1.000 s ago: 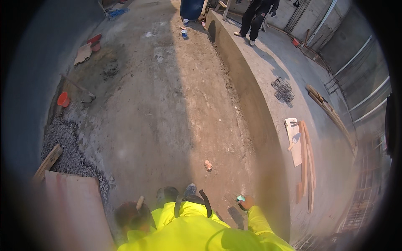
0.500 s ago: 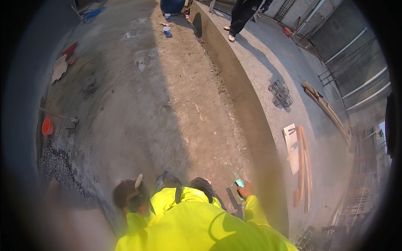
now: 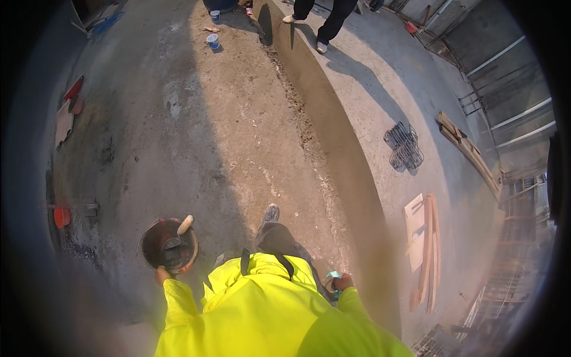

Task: The person scoops wet cement from a bucket with a trowel and applies it to a vertical concrete wall. They smooth the surface with a flat trowel, repeating the process along the wall's length.

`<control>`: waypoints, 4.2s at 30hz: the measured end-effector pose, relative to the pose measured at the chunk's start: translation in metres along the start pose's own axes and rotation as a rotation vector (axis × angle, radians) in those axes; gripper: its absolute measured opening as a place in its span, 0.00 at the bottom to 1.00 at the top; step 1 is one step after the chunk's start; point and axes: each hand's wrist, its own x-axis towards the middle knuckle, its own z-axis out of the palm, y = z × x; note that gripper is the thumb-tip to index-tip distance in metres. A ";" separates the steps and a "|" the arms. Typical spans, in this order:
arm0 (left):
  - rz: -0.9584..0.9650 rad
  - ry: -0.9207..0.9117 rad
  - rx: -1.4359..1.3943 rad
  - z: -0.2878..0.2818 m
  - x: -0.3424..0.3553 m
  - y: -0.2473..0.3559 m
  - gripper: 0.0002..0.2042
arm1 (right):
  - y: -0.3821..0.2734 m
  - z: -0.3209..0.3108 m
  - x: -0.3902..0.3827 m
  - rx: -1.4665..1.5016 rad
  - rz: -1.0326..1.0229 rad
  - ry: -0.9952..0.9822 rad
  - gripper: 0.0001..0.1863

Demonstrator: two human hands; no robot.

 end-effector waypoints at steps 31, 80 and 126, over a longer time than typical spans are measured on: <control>0.254 -0.187 0.029 0.854 -0.297 0.624 0.19 | -0.861 -0.684 0.696 0.313 -0.323 0.594 0.18; 0.065 -0.032 -0.535 0.500 0.126 0.889 0.13 | -1.598 -0.125 -0.063 -0.702 -1.723 -0.453 0.29; -0.450 0.444 -0.274 0.683 1.841 0.929 0.18 | -2.455 1.567 0.039 -1.627 -1.833 -0.804 0.20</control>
